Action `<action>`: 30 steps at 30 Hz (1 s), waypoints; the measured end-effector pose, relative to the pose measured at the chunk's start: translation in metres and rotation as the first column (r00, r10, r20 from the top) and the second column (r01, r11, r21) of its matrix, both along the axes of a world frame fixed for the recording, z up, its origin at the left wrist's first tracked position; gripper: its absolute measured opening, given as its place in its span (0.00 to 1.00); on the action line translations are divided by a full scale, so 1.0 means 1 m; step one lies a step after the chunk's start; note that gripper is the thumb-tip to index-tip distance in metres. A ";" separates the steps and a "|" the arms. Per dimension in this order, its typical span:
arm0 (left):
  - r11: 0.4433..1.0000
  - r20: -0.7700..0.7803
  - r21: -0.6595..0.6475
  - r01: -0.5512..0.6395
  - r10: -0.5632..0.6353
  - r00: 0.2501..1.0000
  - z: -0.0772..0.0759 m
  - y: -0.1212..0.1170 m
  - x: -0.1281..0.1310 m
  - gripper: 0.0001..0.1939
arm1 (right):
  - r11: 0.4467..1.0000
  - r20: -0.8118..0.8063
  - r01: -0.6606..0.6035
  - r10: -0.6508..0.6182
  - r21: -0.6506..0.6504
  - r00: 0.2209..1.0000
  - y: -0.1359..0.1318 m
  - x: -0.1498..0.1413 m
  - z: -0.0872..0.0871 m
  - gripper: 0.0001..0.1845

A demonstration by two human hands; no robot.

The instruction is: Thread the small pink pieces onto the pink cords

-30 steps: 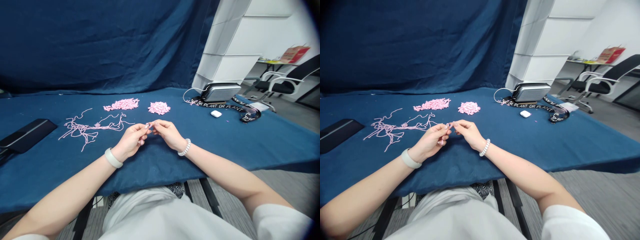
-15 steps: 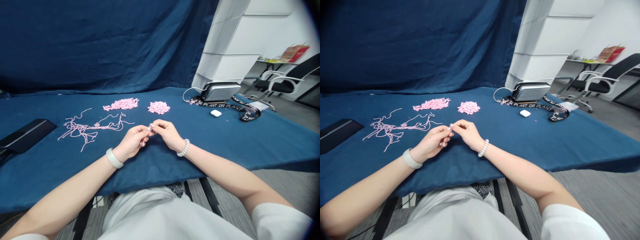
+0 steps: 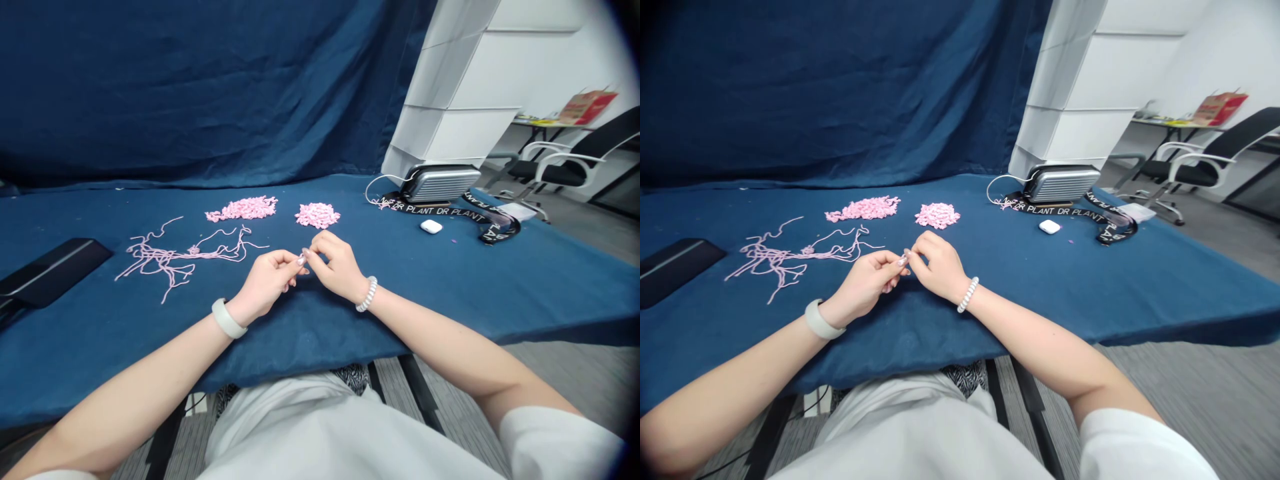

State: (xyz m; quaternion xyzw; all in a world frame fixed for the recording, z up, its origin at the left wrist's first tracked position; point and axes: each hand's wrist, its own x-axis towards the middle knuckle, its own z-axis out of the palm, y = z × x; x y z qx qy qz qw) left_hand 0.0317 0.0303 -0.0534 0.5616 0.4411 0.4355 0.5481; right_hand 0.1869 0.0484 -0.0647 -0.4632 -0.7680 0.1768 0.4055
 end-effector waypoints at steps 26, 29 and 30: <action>0.961 0.270 -0.244 0.126 -0.057 0.961 -0.001 0.004 -0.006 0.12 | 0.947 -0.060 -0.240 0.232 -0.211 0.971 0.005 0.012 0.015 0.31; 0.964 0.252 -0.232 0.130 -0.070 0.965 -0.003 0.004 -0.006 0.12 | 0.958 -0.023 -0.218 0.218 -0.184 0.976 0.004 0.011 0.014 0.29; 0.965 0.245 -0.229 0.130 -0.072 0.967 -0.003 0.004 -0.005 0.12 | 0.962 -0.024 -0.213 0.212 -0.172 0.977 0.004 0.010 0.014 0.29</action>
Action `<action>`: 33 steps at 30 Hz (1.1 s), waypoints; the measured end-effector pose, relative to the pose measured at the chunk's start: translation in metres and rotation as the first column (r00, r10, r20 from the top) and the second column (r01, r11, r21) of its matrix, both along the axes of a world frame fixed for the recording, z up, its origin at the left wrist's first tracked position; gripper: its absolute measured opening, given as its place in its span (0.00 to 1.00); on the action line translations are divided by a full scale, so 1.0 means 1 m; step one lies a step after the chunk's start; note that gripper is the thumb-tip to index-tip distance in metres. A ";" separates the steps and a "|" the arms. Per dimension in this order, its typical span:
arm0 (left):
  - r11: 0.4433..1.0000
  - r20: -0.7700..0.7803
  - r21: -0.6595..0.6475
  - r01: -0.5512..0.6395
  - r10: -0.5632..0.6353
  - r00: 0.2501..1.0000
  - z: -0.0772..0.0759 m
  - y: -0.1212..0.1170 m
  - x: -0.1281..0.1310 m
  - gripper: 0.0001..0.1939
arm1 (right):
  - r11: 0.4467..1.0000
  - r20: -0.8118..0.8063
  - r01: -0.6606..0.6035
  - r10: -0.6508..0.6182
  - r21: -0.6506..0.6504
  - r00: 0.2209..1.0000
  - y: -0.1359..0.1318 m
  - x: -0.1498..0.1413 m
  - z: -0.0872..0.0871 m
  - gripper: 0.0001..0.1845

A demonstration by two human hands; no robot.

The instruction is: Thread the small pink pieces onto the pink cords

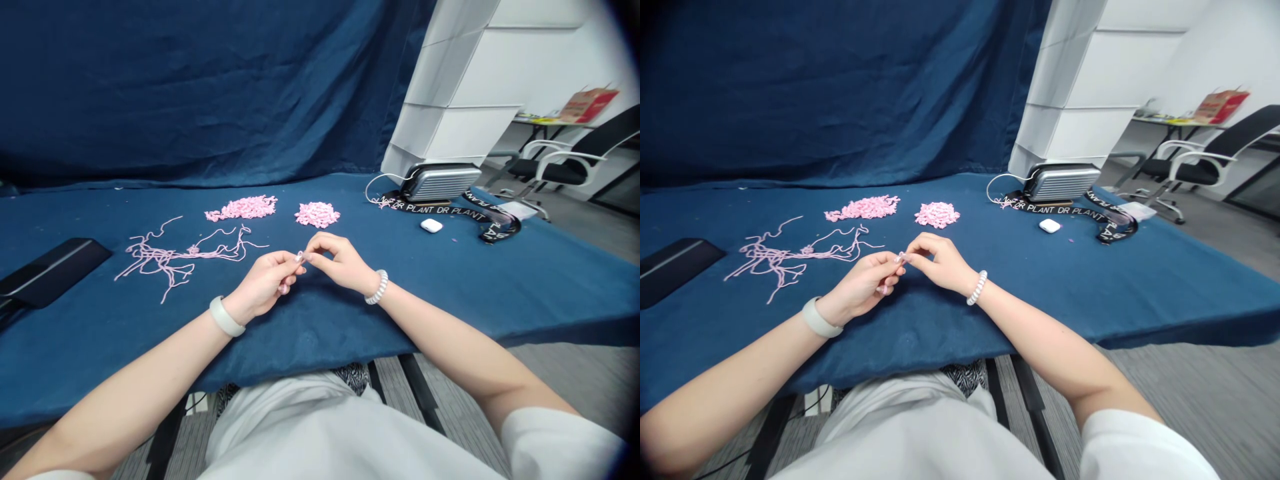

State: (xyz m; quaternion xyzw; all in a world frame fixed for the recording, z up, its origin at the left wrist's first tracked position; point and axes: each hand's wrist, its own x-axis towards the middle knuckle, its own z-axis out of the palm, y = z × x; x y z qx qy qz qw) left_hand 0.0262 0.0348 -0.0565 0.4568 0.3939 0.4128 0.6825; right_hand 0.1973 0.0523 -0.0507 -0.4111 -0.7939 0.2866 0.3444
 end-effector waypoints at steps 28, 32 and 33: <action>0.975 0.157 -0.118 0.189 -0.170 0.973 0.006 -0.005 -0.001 0.13 | 0.863 -0.496 -0.234 -0.023 -0.448 0.868 -0.003 -0.020 -0.014 0.31; 0.973 0.170 -0.105 0.204 -0.185 0.968 0.006 -0.006 0.000 0.14 | 0.802 -0.530 -0.282 -0.051 -0.527 0.846 -0.004 -0.023 -0.016 0.37; 0.973 0.172 -0.103 0.208 -0.188 0.967 0.006 -0.007 0.000 0.14 | 0.793 -0.533 -0.293 -0.047 -0.534 0.845 -0.005 -0.023 -0.016 0.37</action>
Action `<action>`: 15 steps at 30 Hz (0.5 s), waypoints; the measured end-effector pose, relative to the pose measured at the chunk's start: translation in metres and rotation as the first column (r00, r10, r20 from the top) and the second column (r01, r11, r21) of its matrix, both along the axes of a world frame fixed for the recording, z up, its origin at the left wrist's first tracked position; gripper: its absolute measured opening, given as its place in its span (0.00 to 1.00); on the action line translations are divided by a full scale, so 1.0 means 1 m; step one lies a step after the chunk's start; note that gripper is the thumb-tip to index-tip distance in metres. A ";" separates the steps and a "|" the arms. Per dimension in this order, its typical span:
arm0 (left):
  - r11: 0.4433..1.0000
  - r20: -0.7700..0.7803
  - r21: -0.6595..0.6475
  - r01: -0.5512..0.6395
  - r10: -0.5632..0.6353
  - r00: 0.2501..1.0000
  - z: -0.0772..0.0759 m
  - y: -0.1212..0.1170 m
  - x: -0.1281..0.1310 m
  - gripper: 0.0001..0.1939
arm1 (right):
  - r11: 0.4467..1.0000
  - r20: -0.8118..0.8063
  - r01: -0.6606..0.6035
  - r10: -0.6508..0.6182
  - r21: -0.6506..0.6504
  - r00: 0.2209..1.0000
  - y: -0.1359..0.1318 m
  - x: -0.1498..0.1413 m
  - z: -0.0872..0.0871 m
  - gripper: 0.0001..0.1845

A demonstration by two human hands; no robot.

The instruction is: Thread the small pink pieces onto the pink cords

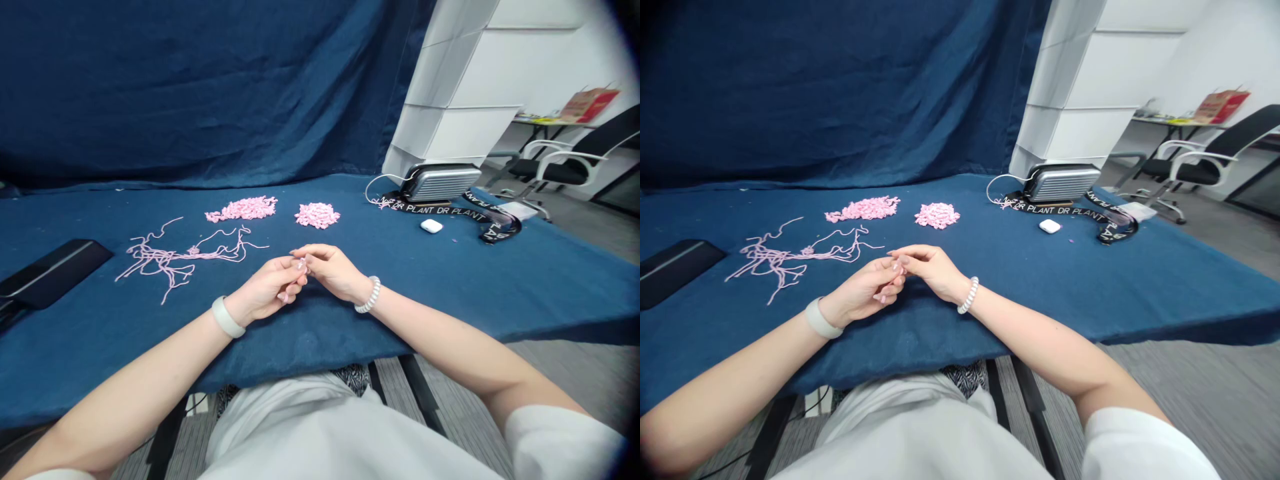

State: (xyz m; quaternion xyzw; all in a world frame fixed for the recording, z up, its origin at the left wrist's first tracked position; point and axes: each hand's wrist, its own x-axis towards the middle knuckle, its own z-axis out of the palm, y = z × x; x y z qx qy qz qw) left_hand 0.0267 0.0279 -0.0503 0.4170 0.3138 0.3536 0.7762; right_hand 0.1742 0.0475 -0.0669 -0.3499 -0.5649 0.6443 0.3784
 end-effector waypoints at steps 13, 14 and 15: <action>1.000 -0.034 -0.001 -0.003 0.003 0.999 -0.003 0.002 -0.001 0.14 | 0.994 0.058 -0.009 0.003 0.107 0.998 0.003 0.004 -0.001 0.34; 0.999 -0.057 0.021 -0.029 0.030 0.998 -0.004 0.002 0.000 0.14 | 0.993 0.067 0.019 -0.026 0.113 0.997 0.003 0.004 0.000 0.34; 0.996 -0.090 0.064 -0.058 0.064 0.994 -0.004 0.002 0.001 0.14 | 0.991 0.088 0.049 -0.060 0.125 0.994 0.003 0.003 0.001 0.33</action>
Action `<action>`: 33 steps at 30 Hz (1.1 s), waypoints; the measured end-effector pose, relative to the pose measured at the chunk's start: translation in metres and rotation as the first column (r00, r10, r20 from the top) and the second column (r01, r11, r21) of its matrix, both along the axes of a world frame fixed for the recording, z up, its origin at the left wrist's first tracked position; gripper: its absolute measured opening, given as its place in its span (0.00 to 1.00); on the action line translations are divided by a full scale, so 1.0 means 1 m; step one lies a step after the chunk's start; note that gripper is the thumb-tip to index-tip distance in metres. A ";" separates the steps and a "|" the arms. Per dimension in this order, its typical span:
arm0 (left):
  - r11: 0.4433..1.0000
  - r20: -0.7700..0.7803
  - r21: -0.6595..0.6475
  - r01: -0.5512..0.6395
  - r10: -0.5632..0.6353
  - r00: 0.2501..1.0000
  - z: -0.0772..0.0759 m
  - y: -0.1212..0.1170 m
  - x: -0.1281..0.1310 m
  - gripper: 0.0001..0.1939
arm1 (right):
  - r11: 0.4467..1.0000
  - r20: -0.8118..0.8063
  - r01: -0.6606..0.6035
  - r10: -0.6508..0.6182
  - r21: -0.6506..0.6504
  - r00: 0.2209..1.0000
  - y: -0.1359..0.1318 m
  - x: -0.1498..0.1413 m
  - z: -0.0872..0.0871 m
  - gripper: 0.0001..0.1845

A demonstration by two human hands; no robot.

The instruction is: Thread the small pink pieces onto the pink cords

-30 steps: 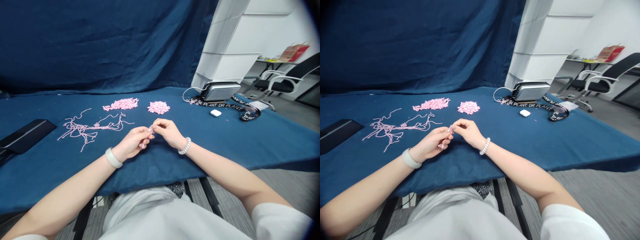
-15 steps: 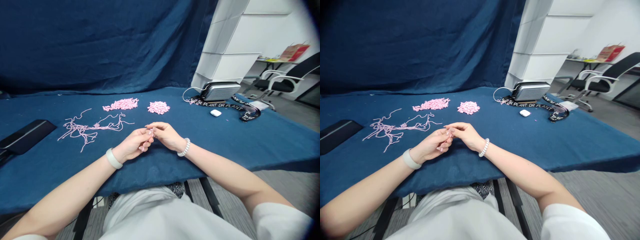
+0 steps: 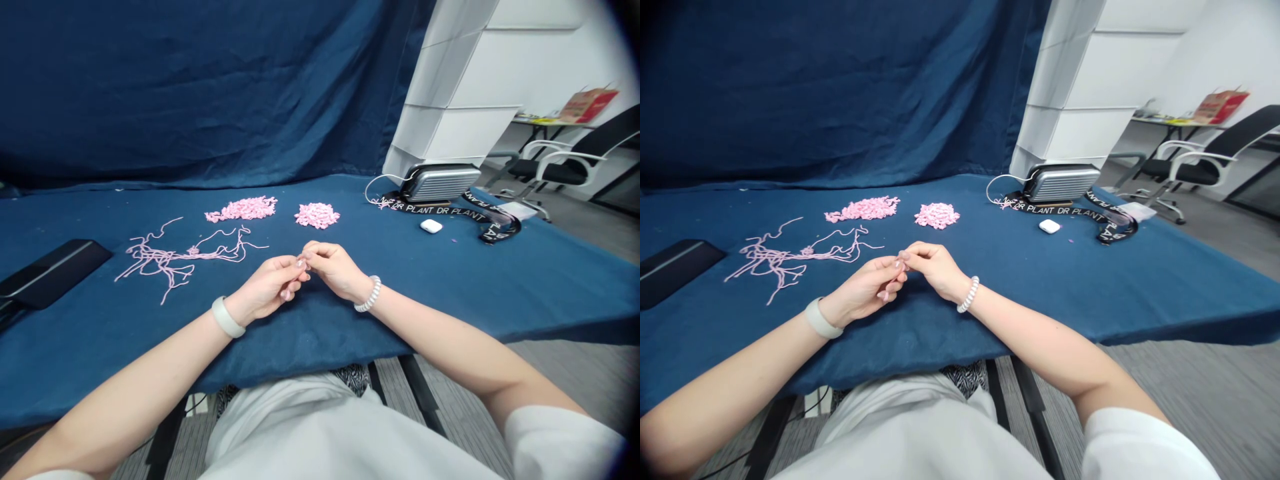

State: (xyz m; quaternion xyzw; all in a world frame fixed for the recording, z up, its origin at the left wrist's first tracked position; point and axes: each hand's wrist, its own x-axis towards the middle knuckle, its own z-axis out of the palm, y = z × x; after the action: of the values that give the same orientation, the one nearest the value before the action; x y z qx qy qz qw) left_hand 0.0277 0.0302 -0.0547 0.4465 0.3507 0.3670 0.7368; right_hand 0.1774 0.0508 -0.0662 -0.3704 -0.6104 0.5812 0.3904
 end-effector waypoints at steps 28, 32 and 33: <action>0.951 -0.157 0.294 -0.101 0.152 0.976 -0.006 0.002 0.000 0.14 | 0.980 0.245 0.042 -0.090 0.193 0.965 0.001 0.011 0.014 0.36; 0.970 -0.090 0.227 -0.087 0.110 0.990 -0.006 0.001 0.001 0.15 | 0.975 0.253 -0.038 -0.020 0.221 0.967 0.003 0.013 0.014 0.34; 0.976 -0.070 0.204 -0.081 0.097 0.993 -0.005 0.001 0.001 0.15 | 0.974 0.247 -0.064 0.008 0.219 0.969 0.004 0.014 0.013 0.34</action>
State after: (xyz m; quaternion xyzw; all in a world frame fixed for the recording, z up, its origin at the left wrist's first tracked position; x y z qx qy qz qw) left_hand 0.0285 0.0312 -0.0600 0.5166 0.3605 0.4150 0.6565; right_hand 0.1911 0.0549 -0.0528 -0.3810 -0.7225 0.4651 0.3412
